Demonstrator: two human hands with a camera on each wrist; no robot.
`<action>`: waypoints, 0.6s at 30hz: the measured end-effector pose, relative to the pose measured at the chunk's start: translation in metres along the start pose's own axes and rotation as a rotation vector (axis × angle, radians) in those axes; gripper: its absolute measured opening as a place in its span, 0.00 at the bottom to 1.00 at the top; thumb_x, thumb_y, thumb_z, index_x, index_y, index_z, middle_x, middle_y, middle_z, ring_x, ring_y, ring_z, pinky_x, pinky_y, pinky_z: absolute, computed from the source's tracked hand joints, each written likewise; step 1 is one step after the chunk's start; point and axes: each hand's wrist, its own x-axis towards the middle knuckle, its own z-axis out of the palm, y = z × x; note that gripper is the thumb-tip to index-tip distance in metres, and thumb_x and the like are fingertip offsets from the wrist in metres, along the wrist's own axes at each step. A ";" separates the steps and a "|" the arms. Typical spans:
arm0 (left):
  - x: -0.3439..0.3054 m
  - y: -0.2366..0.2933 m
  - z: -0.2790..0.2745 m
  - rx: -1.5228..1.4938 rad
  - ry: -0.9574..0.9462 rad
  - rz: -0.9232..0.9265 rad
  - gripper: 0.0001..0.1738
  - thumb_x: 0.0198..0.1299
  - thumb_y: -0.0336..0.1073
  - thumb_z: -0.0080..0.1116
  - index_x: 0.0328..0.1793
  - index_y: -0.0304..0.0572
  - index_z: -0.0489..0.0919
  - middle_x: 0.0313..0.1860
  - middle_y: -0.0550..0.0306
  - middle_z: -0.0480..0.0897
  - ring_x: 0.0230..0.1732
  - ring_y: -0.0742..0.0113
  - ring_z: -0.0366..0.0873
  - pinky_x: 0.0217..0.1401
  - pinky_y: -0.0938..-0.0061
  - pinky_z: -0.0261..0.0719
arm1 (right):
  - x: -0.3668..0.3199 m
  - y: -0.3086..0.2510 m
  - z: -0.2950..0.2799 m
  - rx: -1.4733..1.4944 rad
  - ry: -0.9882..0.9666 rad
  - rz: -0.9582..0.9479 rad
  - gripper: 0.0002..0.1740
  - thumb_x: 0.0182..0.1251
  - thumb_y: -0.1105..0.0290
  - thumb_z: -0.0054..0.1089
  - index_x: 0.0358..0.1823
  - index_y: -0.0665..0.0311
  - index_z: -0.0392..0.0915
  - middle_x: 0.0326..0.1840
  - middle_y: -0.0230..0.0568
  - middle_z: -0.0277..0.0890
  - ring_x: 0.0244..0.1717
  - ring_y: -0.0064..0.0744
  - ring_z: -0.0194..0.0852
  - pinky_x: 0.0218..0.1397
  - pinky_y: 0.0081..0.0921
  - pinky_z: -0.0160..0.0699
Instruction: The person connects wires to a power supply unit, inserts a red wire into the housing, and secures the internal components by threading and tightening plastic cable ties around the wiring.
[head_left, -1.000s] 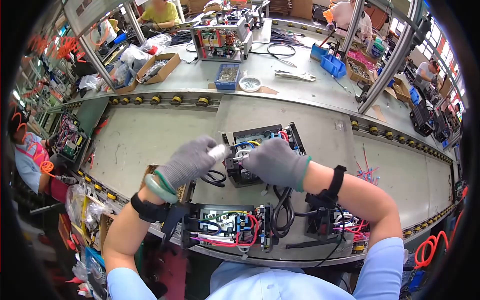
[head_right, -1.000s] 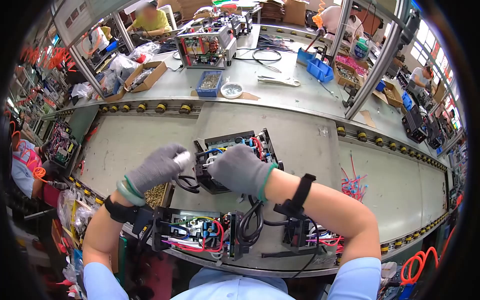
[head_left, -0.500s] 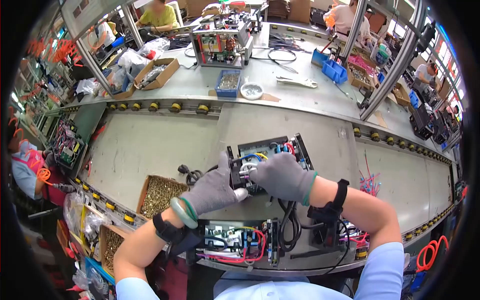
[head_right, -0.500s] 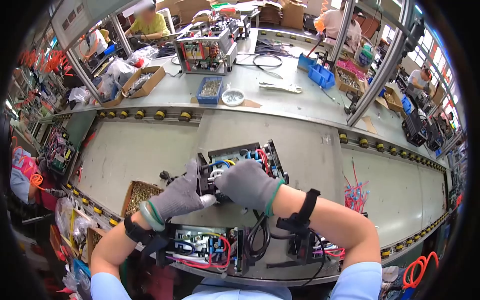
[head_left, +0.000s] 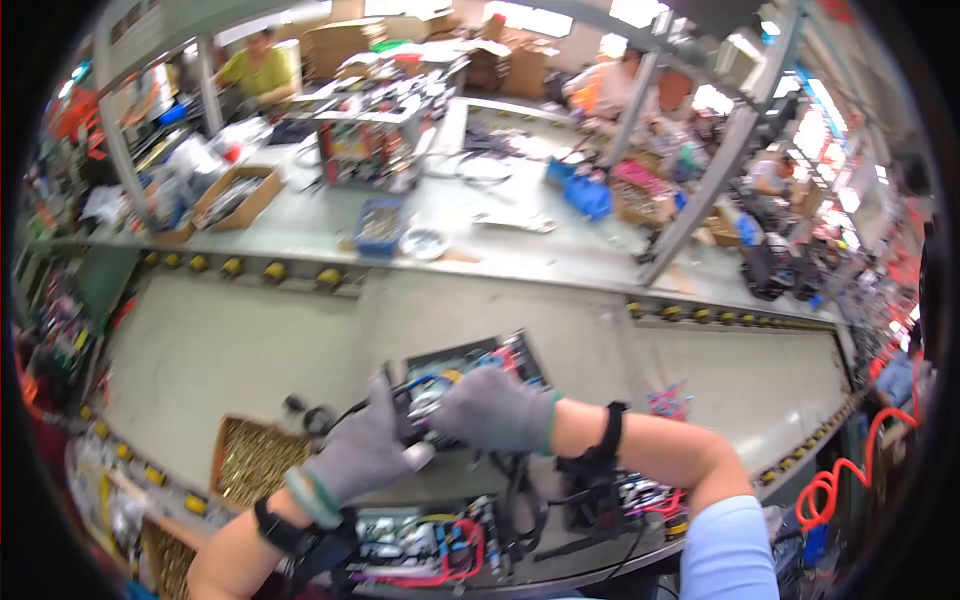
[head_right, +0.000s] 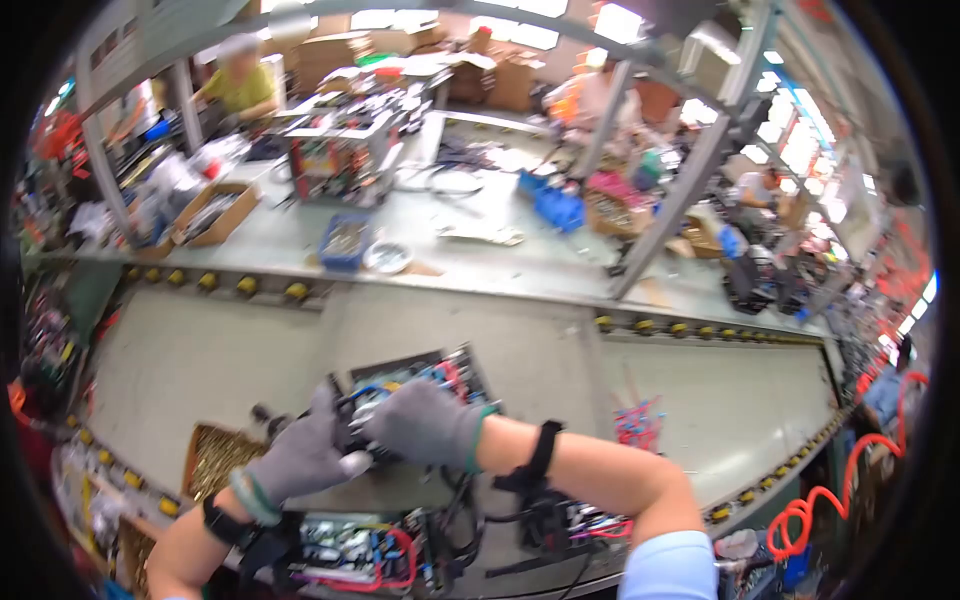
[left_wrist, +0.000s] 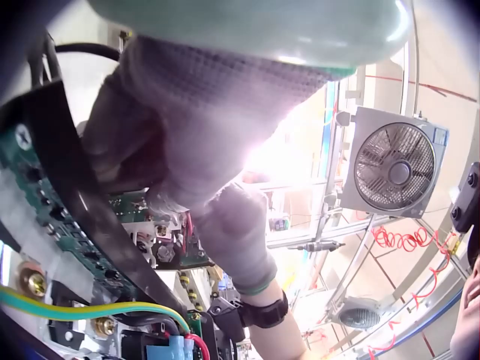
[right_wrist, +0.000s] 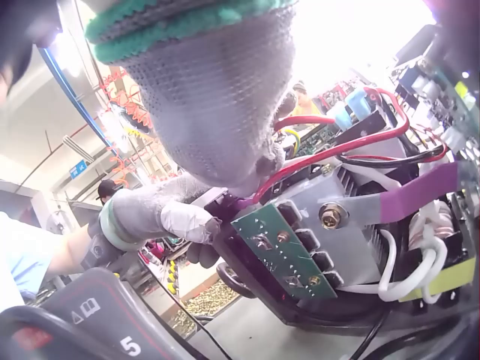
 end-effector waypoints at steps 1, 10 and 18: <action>-0.003 0.017 -0.012 0.026 -0.082 -0.136 0.54 0.52 0.48 0.70 0.73 0.33 0.46 0.47 0.33 0.82 0.49 0.38 0.84 0.51 0.54 0.83 | 0.001 0.000 -0.001 -0.056 -0.120 0.007 0.02 0.56 0.69 0.59 0.27 0.56 0.76 0.23 0.35 0.78 0.24 0.36 0.83 0.22 0.34 0.78; 0.006 0.011 -0.002 0.190 -0.081 -0.093 0.64 0.55 0.53 0.64 0.72 0.03 0.36 0.41 0.31 0.83 0.40 0.40 0.86 0.45 0.59 0.85 | 0.005 -0.025 0.042 0.081 0.042 0.225 0.05 0.54 0.67 0.62 0.30 0.58 0.77 0.24 0.35 0.77 0.27 0.39 0.82 0.27 0.35 0.79; 0.001 0.002 0.007 0.069 -0.004 -0.009 0.61 0.56 0.47 0.68 0.72 0.15 0.34 0.47 0.31 0.82 0.46 0.41 0.86 0.52 0.59 0.83 | -0.002 -0.034 0.008 -0.034 -0.006 0.300 0.09 0.54 0.69 0.65 0.35 0.63 0.77 0.28 0.42 0.80 0.29 0.38 0.86 0.25 0.35 0.83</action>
